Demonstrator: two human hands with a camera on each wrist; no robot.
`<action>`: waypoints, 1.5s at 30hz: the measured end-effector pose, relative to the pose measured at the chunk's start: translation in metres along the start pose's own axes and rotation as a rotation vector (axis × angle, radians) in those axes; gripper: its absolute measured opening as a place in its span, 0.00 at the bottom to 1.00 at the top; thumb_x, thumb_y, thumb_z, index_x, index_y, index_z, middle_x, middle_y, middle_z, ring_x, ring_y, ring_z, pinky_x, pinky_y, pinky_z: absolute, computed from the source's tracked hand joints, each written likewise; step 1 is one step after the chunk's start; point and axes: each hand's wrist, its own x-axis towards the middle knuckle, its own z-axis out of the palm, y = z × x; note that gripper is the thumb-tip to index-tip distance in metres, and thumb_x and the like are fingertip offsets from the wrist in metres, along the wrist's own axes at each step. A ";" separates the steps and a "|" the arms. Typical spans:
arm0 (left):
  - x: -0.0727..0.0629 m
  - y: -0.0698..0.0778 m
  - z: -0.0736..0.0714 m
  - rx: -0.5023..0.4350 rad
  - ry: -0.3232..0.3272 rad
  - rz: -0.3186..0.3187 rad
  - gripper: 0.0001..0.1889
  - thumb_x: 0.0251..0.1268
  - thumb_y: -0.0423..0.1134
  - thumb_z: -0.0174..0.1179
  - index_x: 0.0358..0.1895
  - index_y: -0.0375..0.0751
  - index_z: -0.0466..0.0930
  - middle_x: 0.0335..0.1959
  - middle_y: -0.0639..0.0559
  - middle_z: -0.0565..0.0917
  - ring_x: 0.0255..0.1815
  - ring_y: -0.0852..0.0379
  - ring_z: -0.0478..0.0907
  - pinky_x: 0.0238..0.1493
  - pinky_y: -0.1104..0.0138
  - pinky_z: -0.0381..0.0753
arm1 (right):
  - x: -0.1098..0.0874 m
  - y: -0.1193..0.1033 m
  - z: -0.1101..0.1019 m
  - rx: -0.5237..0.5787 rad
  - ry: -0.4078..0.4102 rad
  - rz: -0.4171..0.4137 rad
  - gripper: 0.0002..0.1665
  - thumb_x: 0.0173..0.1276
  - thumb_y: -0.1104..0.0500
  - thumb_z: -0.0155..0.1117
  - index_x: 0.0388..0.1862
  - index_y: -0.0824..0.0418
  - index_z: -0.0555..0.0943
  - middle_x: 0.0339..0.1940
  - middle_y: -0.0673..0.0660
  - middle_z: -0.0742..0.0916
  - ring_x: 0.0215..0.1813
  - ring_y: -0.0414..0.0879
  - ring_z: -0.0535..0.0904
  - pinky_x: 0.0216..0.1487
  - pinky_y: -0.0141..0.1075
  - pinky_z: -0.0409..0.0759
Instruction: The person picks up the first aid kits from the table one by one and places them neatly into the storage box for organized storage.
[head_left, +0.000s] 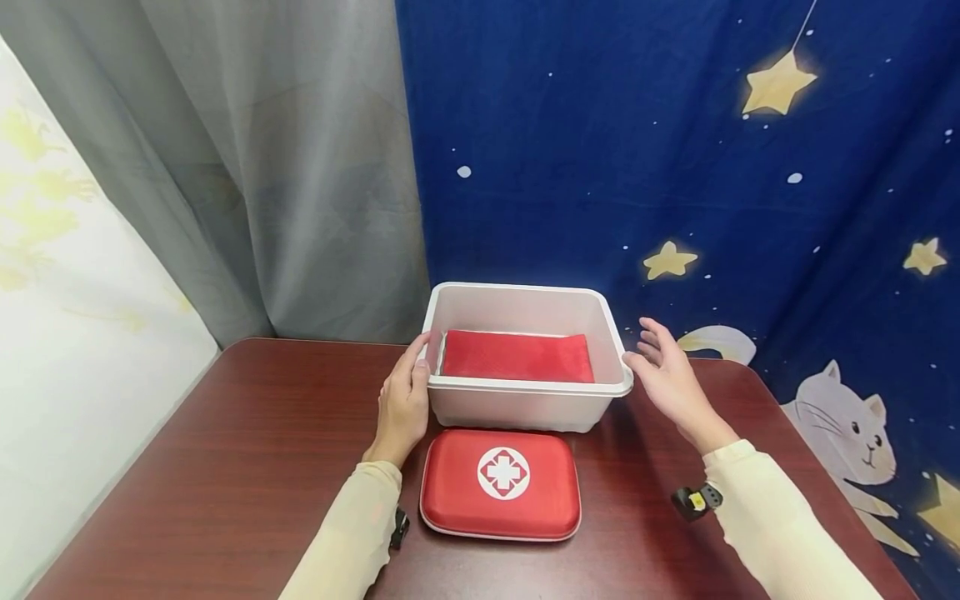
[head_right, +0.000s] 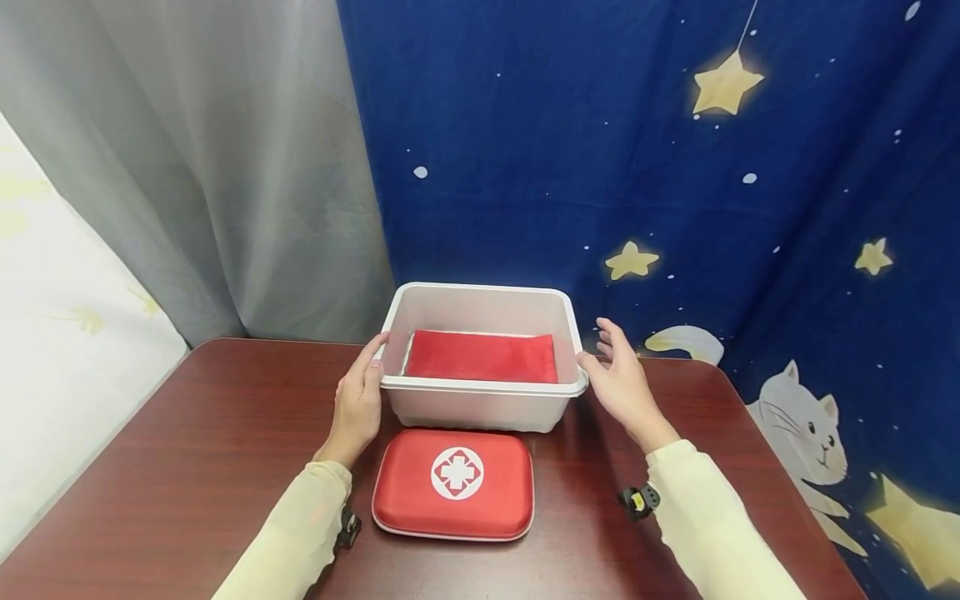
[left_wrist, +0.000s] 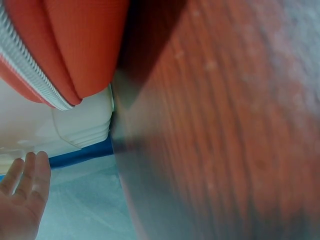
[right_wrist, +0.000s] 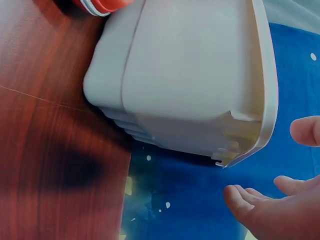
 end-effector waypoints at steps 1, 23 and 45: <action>0.000 0.000 0.000 -0.001 0.002 0.000 0.23 0.79 0.44 0.42 0.73 0.59 0.68 0.71 0.54 0.72 0.69 0.53 0.69 0.68 0.47 0.67 | -0.002 0.001 0.000 -0.001 -0.001 -0.004 0.42 0.76 0.59 0.54 0.81 0.64 0.48 0.76 0.73 0.60 0.76 0.68 0.58 0.69 0.62 0.62; 0.000 0.000 0.001 -0.012 -0.002 0.006 0.23 0.80 0.44 0.41 0.73 0.57 0.68 0.71 0.54 0.72 0.70 0.53 0.69 0.69 0.48 0.66 | -0.027 0.025 0.003 0.113 -0.013 0.091 0.41 0.77 0.59 0.53 0.80 0.69 0.47 0.74 0.73 0.65 0.73 0.63 0.64 0.64 0.32 0.71; 0.000 0.000 0.000 -0.013 -0.004 0.011 0.23 0.80 0.44 0.41 0.73 0.57 0.68 0.72 0.55 0.71 0.71 0.54 0.68 0.70 0.49 0.65 | -0.049 0.053 0.026 0.076 -0.073 0.146 0.37 0.75 0.61 0.55 0.76 0.70 0.54 0.67 0.74 0.73 0.66 0.62 0.72 0.49 0.23 0.74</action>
